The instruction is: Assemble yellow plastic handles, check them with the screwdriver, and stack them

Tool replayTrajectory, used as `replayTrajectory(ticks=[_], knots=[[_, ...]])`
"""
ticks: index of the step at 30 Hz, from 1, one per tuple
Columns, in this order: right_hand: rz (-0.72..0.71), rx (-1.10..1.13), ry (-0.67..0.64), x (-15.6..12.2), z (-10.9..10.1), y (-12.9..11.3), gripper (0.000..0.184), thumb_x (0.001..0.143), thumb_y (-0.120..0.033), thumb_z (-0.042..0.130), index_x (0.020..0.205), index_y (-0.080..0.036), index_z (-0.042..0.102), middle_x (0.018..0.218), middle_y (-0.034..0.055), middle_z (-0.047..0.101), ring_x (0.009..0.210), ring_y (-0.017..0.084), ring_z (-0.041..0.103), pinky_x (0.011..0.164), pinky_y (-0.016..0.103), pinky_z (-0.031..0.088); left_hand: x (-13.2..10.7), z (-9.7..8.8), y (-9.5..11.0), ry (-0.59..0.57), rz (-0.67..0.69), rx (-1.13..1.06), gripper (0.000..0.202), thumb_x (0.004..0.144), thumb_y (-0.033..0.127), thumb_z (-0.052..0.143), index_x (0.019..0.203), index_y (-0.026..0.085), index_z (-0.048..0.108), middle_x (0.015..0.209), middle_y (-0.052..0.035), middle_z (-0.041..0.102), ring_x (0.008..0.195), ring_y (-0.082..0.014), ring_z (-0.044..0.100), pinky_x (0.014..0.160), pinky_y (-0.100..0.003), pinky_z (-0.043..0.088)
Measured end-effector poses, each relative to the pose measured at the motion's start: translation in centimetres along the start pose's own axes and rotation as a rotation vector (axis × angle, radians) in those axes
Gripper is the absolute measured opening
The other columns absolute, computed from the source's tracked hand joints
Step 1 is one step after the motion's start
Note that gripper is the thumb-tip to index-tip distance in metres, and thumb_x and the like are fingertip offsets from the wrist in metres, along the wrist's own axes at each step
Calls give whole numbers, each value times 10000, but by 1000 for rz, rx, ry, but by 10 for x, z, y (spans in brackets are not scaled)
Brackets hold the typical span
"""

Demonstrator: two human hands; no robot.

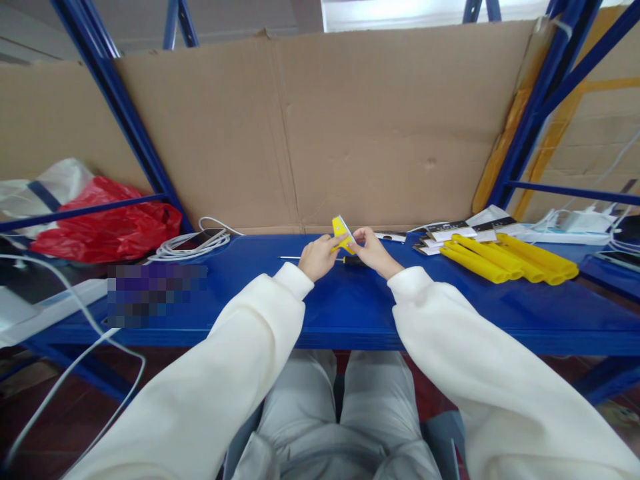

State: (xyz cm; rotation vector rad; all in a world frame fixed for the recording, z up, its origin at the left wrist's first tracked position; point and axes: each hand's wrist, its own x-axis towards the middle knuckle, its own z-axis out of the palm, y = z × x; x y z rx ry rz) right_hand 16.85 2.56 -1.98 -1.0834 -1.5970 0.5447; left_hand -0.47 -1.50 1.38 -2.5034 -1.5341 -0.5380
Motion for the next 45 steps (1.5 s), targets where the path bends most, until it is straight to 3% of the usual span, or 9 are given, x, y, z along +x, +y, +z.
replayTrajectory(ticks=[6, 14, 21, 27, 33, 39, 45], knots=[[41, 181, -27, -4, 7, -1, 412, 709, -423, 705, 935, -260, 401, 765, -39, 587, 772, 186, 632, 745, 366, 530, -1, 1, 1, 33, -4, -10, 529, 1004, 218, 419, 1518, 335, 459, 1183, -84, 635, 1047, -225, 675, 891, -305, 508], [75, 289, -8, -10, 9, -20, 479, 654, -454, 732, 951, -254, 415, 698, -76, 569, 581, 123, 574, 581, 270, 472, -2, -3, 3, 21, 16, 10, 540, 1009, 201, 383, 1539, 298, 422, 1207, -101, 615, 1062, -236, 678, 892, -321, 517], [212, 315, 175, -11, 1, -31, 333, 721, -252, 717, 902, -232, 439, 634, -75, 566, 552, 101, 549, 515, 201, 430, -2, 5, 2, -82, 168, 106, 801, 902, 32, 438, 1606, 327, 195, 1340, -116, 493, 1088, -230, 668, 861, -319, 536], [347, 401, 232, -12, -1, -44, 244, 761, -55, 620, 873, -213, 472, 629, -54, 585, 510, 84, 536, 478, 172, 431, -2, 5, 3, -61, 222, 99, 826, 857, -23, 407, 1585, 326, 231, 1384, -117, 440, 1077, -222, 668, 847, -316, 549], [521, 556, 144, -14, -5, -54, 220, 840, 29, 521, 813, -189, 511, 558, -35, 571, 474, 87, 533, 475, 174, 454, -3, 4, 3, -106, 204, 78, 814, 861, -16, 421, 1580, 329, 254, 1424, -124, 411, 1061, -230, 683, 865, -332, 553], [615, 619, 12, -11, -11, -49, 271, 889, 25, 485, 717, -163, 578, 569, 7, 599, 497, 92, 548, 508, 177, 474, 0, 9, -2, -157, 168, 1, 809, 872, 27, 447, 1591, 337, 246, 1395, -114, 455, 1015, -233, 703, 890, -351, 553], [634, 610, -94, -4, -23, -39, 237, 915, -35, 513, 756, -159, 637, 615, 27, 646, 544, 109, 587, 555, 194, 510, 8, 16, -13, -163, 160, -109, 780, 858, 21, 430, 1576, 302, 309, 1348, -97, 521, 1148, -236, 646, 1003, -359, 507]])
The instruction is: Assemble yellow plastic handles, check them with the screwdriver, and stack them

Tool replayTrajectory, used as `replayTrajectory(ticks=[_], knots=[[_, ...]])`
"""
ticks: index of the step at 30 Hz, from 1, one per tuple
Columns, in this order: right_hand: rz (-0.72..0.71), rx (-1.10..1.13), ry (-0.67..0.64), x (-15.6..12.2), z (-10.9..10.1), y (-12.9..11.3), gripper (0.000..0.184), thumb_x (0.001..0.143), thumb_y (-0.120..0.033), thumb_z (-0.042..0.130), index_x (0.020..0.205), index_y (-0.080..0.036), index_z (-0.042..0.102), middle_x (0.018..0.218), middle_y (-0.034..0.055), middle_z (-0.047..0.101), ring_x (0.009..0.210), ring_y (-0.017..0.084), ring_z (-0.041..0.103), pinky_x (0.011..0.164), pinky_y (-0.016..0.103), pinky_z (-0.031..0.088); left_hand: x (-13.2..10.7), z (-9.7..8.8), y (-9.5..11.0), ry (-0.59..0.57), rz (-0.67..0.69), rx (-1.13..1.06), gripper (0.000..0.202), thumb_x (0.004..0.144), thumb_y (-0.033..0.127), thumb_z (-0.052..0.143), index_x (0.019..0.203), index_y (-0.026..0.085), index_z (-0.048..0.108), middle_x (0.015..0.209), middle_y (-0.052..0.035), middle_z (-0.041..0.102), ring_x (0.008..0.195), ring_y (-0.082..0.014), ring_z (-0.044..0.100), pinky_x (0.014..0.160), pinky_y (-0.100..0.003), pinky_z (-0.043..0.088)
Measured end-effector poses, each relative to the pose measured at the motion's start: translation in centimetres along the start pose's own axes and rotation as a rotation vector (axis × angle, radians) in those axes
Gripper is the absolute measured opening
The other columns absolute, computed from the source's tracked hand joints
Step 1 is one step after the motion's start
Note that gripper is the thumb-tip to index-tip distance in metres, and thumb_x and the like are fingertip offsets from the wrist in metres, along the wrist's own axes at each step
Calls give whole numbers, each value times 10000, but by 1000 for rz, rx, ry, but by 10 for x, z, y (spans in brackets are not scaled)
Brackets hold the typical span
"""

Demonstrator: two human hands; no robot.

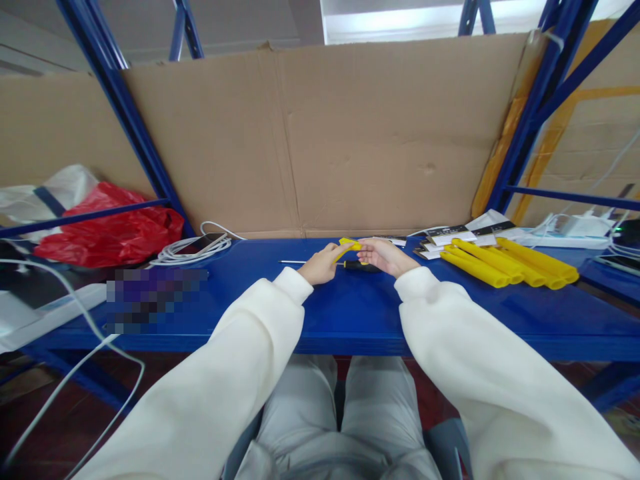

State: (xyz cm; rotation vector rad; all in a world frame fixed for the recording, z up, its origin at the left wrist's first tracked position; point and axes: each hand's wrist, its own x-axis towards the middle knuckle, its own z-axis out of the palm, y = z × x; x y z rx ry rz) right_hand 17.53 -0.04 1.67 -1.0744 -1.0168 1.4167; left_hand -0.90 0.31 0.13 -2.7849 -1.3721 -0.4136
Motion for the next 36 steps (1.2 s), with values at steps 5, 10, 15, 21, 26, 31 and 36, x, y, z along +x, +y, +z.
replayTrajectory(ticks=[5, 10, 15, 21, 26, 31, 36], knots=[[-142, -110, 37, 11, -24, -5, 97, 858, -71, 623, 812, -149, 659, 654, 26, 665, 514, 95, 557, 538, 194, 489, 4, 4, -8, 41, -1, -60, 777, 852, 29, 443, 1569, 308, 336, 1325, -96, 563, 1143, -228, 630, 1014, -369, 503], [-285, -662, 475, 25, -63, -4, 217, 858, -53, 543, 994, -106, 703, 911, 133, 741, 711, 165, 672, 699, 278, 547, 6, 7, -11, 59, 3, -80, 790, 846, 34, 433, 1582, 297, 317, 1333, -99, 571, 1115, -217, 631, 1007, -371, 508], [-248, -1392, 586, 40, -102, 3, 425, 807, -53, 566, 1200, -99, 723, 1115, 189, 736, 1083, 281, 688, 957, 332, 506, 5, 6, -12, 66, 18, -77, 801, 833, 35, 448, 1576, 309, 326, 1316, -92, 575, 1081, -214, 641, 992, -376, 518], [-148, -1614, 473, 47, -109, 8, 443, 854, -102, 562, 1276, -82, 695, 1186, 226, 706, 1121, 290, 681, 939, 324, 513, 5, 5, -11, 50, 19, -76, 775, 846, 24, 424, 1571, 286, 344, 1298, -95, 566, 1128, -208, 622, 1014, -359, 503], [-150, -1664, 438, 49, -105, 9, 416, 885, -103, 542, 1274, -68, 687, 1214, 251, 680, 1181, 287, 649, 982, 334, 488, 6, 6, -11, 42, 31, -78, 782, 847, 10, 425, 1574, 285, 340, 1267, -94, 576, 1130, -208, 617, 1027, -367, 494], [-144, -1697, 424, 52, -107, 9, 374, 916, -115, 505, 1225, -54, 706, 1207, 266, 675, 1171, 291, 653, 978, 342, 491, 6, 5, -10, 44, 34, -71, 793, 844, 8, 437, 1574, 303, 337, 1270, -87, 573, 1134, -210, 622, 1019, -365, 496], [-148, -1710, 422, 55, -108, 8, 340, 905, -107, 509, 1143, -92, 752, 1193, 250, 691, 1149, 308, 666, 979, 389, 502, 5, 5, -8, 27, 24, -61, 771, 857, 20, 431, 1575, 286, 337, 1297, -108, 556, 1140, -224, 619, 1012, -371, 496]])
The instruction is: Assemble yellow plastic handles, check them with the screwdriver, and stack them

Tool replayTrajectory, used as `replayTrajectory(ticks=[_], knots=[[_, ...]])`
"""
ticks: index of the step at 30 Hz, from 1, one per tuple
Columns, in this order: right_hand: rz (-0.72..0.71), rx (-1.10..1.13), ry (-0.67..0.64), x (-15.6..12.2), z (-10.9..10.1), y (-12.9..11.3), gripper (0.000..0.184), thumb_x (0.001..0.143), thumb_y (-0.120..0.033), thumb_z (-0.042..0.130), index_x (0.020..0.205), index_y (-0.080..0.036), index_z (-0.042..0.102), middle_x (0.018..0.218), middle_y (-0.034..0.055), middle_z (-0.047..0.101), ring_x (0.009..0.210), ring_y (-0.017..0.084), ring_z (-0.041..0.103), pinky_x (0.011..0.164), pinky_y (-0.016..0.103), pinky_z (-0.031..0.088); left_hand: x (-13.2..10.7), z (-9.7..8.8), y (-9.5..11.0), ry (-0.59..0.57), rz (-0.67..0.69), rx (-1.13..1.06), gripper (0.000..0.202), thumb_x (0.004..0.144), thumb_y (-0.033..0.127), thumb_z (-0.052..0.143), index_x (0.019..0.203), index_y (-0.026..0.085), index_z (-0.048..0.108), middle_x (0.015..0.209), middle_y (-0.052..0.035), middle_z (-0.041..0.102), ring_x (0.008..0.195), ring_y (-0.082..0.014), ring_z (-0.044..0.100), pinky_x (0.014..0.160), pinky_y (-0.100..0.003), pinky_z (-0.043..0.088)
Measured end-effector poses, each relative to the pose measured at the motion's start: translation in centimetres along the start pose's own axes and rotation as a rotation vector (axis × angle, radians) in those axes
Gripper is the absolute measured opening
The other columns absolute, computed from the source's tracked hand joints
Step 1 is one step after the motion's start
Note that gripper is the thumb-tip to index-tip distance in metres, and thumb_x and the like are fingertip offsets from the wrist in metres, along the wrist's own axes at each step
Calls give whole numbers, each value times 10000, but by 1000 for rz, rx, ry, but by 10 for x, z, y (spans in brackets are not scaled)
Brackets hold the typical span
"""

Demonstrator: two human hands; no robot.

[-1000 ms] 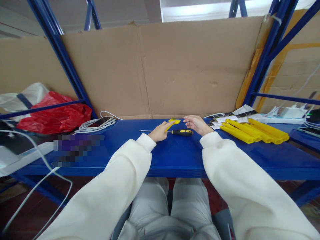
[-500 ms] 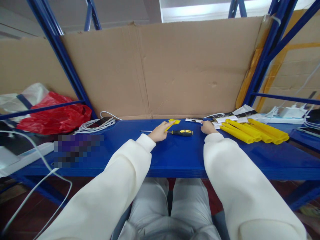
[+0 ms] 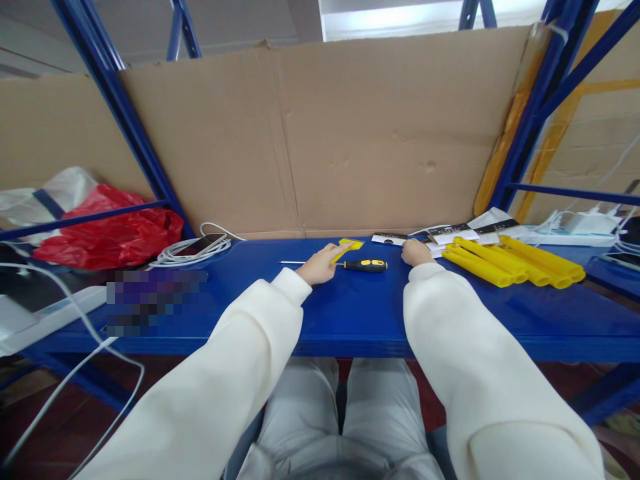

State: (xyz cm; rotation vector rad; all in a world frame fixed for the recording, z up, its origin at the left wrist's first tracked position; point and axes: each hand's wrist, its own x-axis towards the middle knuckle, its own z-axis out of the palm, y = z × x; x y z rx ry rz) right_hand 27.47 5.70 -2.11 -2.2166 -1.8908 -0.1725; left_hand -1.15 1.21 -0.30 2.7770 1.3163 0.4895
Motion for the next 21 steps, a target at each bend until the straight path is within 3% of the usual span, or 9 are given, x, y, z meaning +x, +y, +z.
replayTrajectory(ticks=[5, 12, 15, 21], knots=[[36, -5, 5, -1, -2, -1, 337, 909, -119, 511, 1156, -84, 737, 1176, 245, 697, 1153, 307, 668, 965, 364, 511, 0, 1, -1, 12, -2, 1, 773, 853, 25, 447, 1562, 319, 354, 1300, -92, 563, 1126, -221, 625, 989, -362, 513], [77, -23, -75, 3, -6, -10, 388, 848, -28, 521, 1191, 60, 680, 1106, 352, 682, 1121, 365, 680, 916, 390, 526, 1, 2, -4, 20, 28, -20, 795, 838, 15, 448, 1566, 320, 356, 1274, -93, 575, 1129, -222, 623, 1008, -375, 512], [58, -30, -92, 4, -6, -12, 350, 813, -20, 557, 1121, 40, 711, 1032, 330, 705, 1069, 355, 703, 882, 367, 537, 1, 3, -5, 25, 36, -20, 810, 830, 21, 465, 1568, 332, 347, 1265, -81, 578, 1122, -219, 626, 1013, -375, 510], [6, -9, -45, -2, -9, -18, 332, 816, -8, 557, 1114, -23, 701, 1063, 271, 719, 1083, 307, 700, 875, 315, 522, 0, 2, -2, 25, 25, -24, 788, 833, 25, 454, 1561, 311, 361, 1291, -89, 567, 1139, -219, 621, 1002, -361, 515]])
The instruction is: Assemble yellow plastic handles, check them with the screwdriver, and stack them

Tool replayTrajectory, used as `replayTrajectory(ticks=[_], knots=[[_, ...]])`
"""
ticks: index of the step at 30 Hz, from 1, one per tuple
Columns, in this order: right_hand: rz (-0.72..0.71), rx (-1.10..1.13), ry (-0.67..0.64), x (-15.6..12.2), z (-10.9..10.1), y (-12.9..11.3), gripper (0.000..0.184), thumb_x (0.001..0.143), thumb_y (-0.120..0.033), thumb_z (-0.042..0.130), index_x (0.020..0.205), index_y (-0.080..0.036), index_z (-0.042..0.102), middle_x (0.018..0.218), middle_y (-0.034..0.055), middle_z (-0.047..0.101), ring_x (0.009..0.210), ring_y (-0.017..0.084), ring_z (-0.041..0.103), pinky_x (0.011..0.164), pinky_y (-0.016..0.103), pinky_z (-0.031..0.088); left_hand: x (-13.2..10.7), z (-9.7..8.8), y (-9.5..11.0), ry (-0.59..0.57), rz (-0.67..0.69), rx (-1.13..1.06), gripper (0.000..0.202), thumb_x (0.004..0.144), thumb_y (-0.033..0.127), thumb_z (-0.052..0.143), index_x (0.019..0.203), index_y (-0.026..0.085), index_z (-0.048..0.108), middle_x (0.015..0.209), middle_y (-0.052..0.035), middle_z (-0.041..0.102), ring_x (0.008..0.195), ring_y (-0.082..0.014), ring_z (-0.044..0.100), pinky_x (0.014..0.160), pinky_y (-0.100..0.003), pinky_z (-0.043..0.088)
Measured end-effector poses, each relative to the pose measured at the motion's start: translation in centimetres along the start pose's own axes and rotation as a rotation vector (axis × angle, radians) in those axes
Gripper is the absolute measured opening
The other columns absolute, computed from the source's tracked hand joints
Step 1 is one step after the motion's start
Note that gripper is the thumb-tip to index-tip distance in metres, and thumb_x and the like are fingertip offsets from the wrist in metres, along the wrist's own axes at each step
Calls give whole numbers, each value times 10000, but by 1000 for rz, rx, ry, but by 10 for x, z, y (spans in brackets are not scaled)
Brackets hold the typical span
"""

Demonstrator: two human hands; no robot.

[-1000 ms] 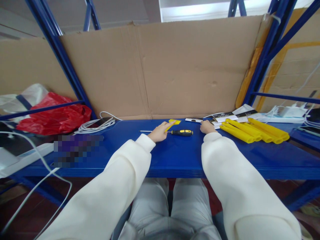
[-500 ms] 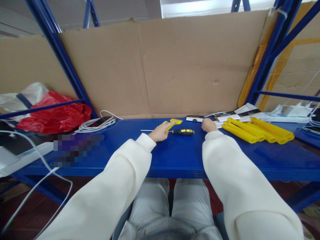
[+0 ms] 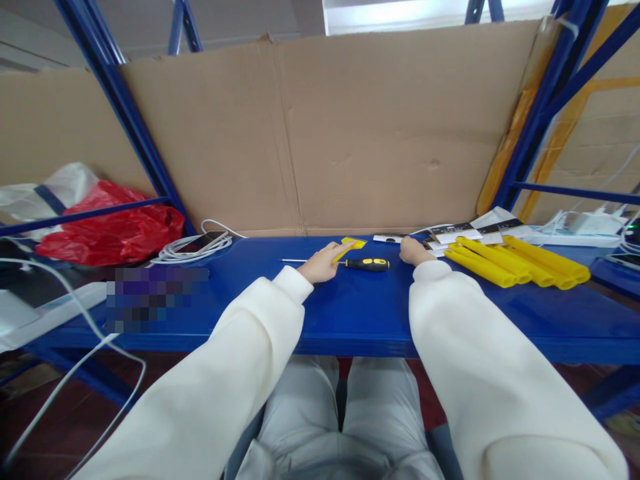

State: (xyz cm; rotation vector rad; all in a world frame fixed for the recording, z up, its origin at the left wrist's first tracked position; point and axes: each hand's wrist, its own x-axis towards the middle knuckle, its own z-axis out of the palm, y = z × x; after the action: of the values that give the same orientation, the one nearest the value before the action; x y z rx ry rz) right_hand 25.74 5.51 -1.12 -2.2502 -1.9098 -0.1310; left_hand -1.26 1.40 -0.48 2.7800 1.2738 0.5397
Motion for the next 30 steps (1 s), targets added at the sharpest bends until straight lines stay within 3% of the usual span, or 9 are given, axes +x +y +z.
replayTrajectory(ticks=[6, 10, 13, 15, 17, 21, 25, 30], knots=[[-63, 125, 31, -8, -6, -12, 252, 829, -5, 556, 1010, -90, 710, 1005, 186, 746, 984, 239, 715, 826, 256, 513, 0, -1, 0, -18, -13, -3, 780, 836, 21, 440, 1559, 305, 364, 1311, -89, 564, 1138, -217, 627, 1008, -361, 509], [-88, 398, 98, -11, -7, -18, 175, 805, -7, 581, 752, -148, 669, 802, 87, 732, 818, 188, 696, 789, 249, 514, 3, 1, -3, -1, -14, -41, 793, 829, 28, 459, 1558, 324, 357, 1309, -75, 586, 1125, -214, 628, 1008, -376, 511], [-99, 672, 130, -14, -8, -23, 179, 816, -80, 643, 663, -166, 611, 645, 28, 657, 607, 143, 615, 639, 240, 504, 4, 0, -1, 33, -12, -127, 792, 831, 36, 482, 1555, 331, 357, 1300, -71, 612, 1142, -223, 618, 990, -389, 523], [-115, 840, 151, -16, -10, -26, 200, 805, -135, 700, 639, -167, 593, 567, -4, 593, 500, 114, 534, 550, 231, 468, 3, -2, 3, 33, -39, -246, 792, 838, 40, 492, 1566, 312, 339, 1321, -93, 611, 1096, -227, 637, 915, -370, 557], [-152, 968, 188, -18, -11, -30, 221, 777, -186, 758, 631, -166, 595, 528, -22, 555, 460, 98, 491, 517, 224, 448, 2, -4, 8, -23, -109, -423, 806, 860, 58, 488, 1595, 304, 269, 1348, -120, 597, 918, -192, 675, 750, -315, 585], [-255, 1173, 219, -21, -13, -39, 283, 723, -295, 838, 643, -173, 596, 556, -8, 588, 452, 87, 486, 501, 224, 454, 0, -6, 19, -93, -243, -761, 860, 848, 50, 486, 1612, 308, 188, 1311, -132, 596, 612, -81, 607, 484, -190, 472], [-364, 1312, 182, -30, -14, -52, 323, 709, -383, 857, 698, -184, 602, 642, 15, 646, 484, 87, 512, 524, 238, 488, 1, -6, 25, -67, -321, -995, 887, 797, 6, 498, 1590, 308, 240, 1305, -118, 574, 510, -31, 531, 413, -171, 399], [-480, 1407, 127, -46, -16, -72, 476, 601, -563, 881, 727, -188, 616, 666, 16, 650, 511, 96, 531, 549, 264, 513, 0, -8, 28, -84, -331, -1230, 883, 782, 2, 519, 1567, 314, 262, 1152, -66, 625, 499, -46, 529, 433, -181, 410]])
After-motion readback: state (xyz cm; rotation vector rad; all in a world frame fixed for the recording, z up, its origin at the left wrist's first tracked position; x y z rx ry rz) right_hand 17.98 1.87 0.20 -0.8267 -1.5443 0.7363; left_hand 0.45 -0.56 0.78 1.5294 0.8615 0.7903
